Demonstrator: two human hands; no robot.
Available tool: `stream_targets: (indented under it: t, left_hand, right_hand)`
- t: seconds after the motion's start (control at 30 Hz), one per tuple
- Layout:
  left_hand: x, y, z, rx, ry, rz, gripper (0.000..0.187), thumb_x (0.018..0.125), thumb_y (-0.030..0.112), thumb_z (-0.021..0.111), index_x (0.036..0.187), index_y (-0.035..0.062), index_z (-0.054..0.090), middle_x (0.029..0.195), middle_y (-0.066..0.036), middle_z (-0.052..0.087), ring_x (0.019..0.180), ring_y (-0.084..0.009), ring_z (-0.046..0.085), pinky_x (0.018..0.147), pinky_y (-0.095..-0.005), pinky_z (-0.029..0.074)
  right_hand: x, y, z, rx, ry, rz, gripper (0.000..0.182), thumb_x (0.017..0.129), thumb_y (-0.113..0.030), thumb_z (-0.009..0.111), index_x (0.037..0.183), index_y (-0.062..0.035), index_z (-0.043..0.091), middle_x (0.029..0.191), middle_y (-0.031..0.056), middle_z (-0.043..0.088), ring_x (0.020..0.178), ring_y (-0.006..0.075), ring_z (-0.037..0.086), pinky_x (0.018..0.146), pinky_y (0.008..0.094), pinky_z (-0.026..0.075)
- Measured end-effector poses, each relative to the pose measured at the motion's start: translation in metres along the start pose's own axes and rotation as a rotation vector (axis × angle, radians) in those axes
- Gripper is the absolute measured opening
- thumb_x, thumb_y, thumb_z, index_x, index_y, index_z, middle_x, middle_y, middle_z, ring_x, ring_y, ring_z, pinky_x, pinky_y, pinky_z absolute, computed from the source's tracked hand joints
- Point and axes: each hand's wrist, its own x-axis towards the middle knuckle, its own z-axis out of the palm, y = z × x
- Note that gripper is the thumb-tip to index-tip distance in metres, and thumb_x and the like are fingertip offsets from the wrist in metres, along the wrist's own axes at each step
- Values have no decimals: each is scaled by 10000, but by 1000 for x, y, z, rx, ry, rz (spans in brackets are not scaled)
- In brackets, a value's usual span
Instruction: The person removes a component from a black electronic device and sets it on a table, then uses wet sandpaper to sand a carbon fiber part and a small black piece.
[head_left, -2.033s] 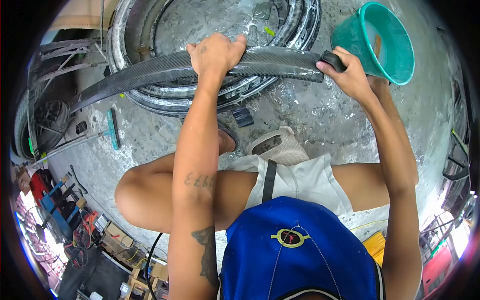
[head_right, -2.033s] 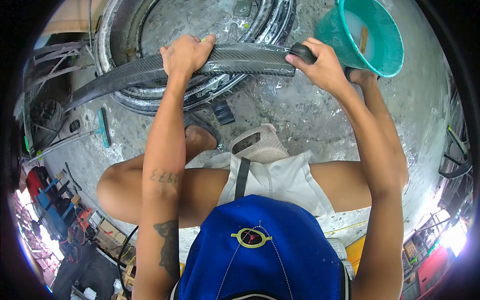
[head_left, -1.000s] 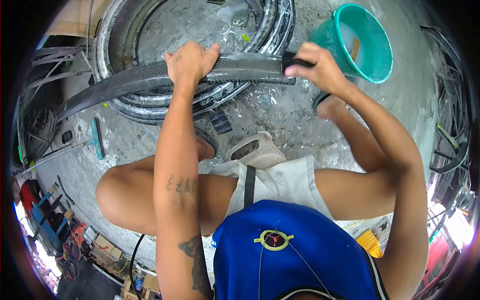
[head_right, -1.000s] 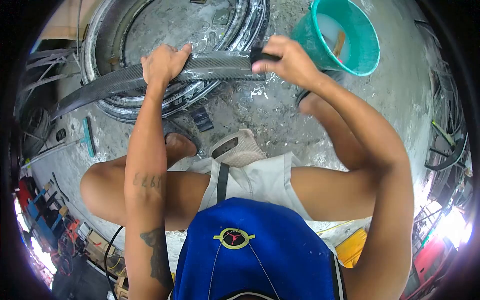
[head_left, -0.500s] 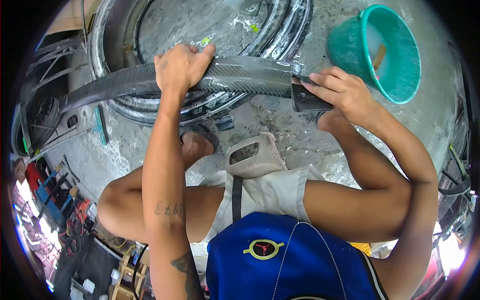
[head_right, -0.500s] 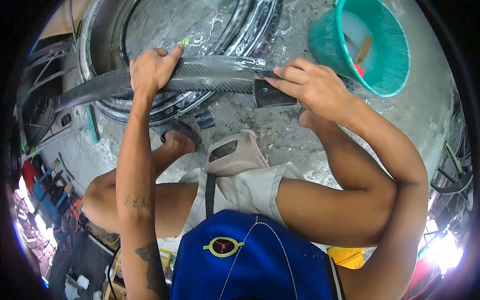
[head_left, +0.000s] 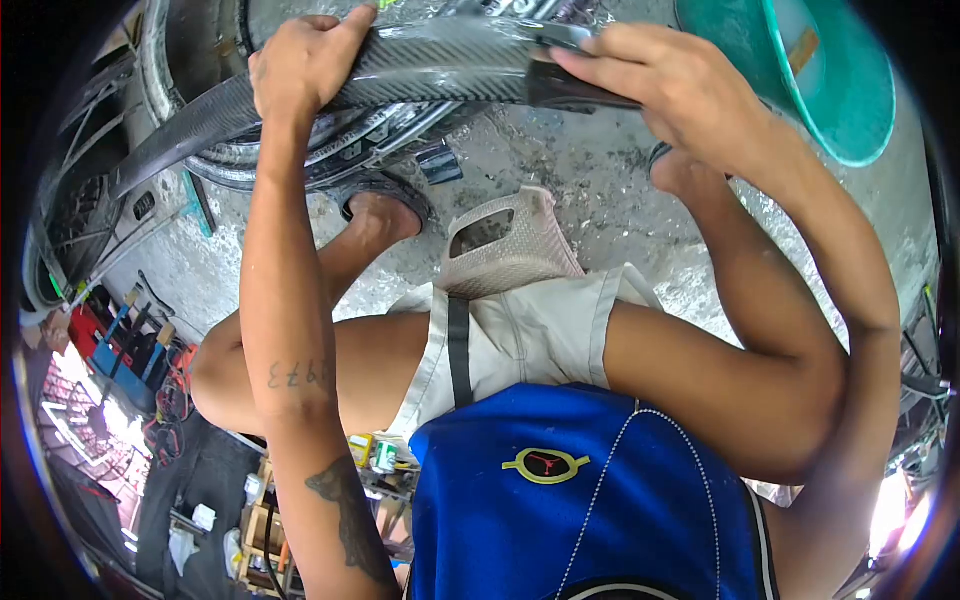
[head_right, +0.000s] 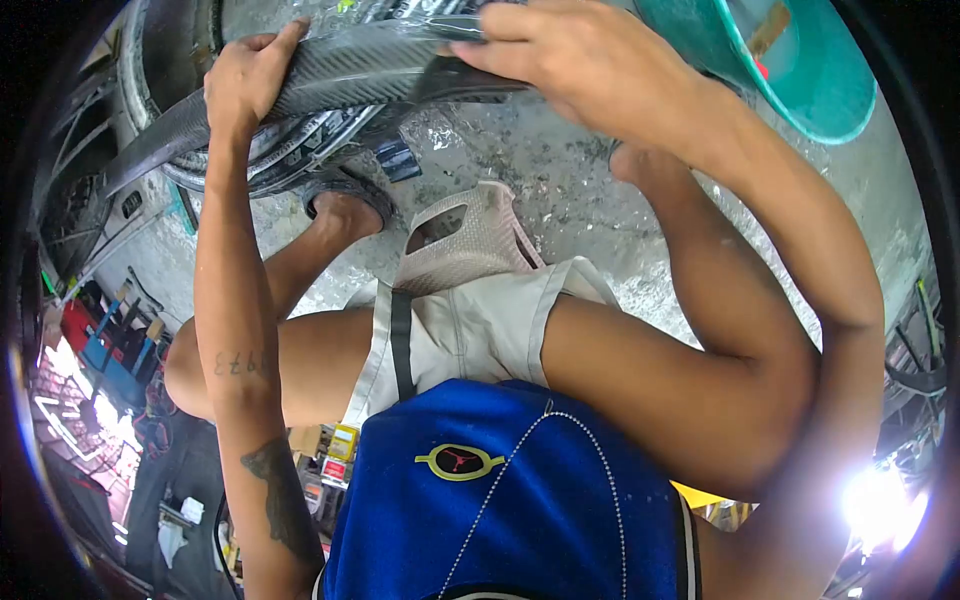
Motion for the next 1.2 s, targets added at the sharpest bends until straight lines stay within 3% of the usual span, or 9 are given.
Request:
stream_targets:
  t: [0.17,0.23,0.33,0.53,0.6,0.67,0.93,1.07,1.2]
  left_hand:
    - [0,-1,-1,6,7,-21,682,808,733,581,1100,152,788,1028,-185,757,1081,-371,694,1009,-407,479]
    - [1,-3,-5,21,-14,-4,677,809,731,583,1100,155,788,1037,-188,756,1085,-371,693,1011,-407,479]
    - [2,1,-3,23,-49,6,669,810,722,589,1104,155,788,1061,-199,751,1100,-373,687,1019,-408,477]
    - [-2,3,-6,59,-36,13,631,834,673,528,1059,148,795,1068,-211,740,1097,-378,675,1112,-446,361]
    - [-5,1,-4,57,-29,22,617,834,655,524,1052,147,797,1070,-216,737,1088,-381,675,1101,-445,367]
    - [0,3,-8,13,-97,-14,652,823,698,574,1070,135,792,1050,-217,745,1104,-396,678,1012,-428,482]
    - [-2,0,-2,4,-3,-29,701,832,729,539,1092,126,785,1066,-209,745,1108,-408,672,1023,-434,469]
    - [-1,0,-2,31,3,1,694,822,724,554,1113,137,783,1075,-200,746,1115,-410,670,1037,-429,466]
    - [1,0,-3,71,-6,-2,657,831,709,551,1118,167,785,1079,-204,744,1114,-416,668,1040,-425,468]
  right_hand:
    - [-17,4,-8,58,42,-28,671,633,24,637,1303,-18,638,1008,126,593,926,329,613,793,389,523]
    - [-18,5,-4,67,106,-34,492,736,2,629,1224,-51,670,950,88,561,888,297,612,756,412,516]
    - [6,1,0,131,53,-24,697,627,55,617,1317,-43,638,991,146,585,922,354,615,793,400,527]
    - [-17,11,-4,112,44,-32,539,727,5,632,1262,-50,658,993,103,561,935,301,617,767,393,511]
    - [-9,6,0,145,84,-45,740,633,88,601,1360,-48,609,949,150,539,868,356,584,756,433,498]
    - [0,6,7,134,75,-53,742,641,101,597,1367,-51,602,943,144,522,873,354,572,762,431,488]
    - [-12,12,5,260,86,-55,686,676,109,631,1336,-75,622,1037,131,574,924,344,620,780,432,511]
    - [2,8,0,261,100,-130,818,644,122,648,1428,-90,553,896,133,501,792,345,552,689,424,467]
    - [-17,15,-4,157,-1,-19,669,678,89,647,1325,-80,628,1059,113,575,935,341,622,791,425,517]
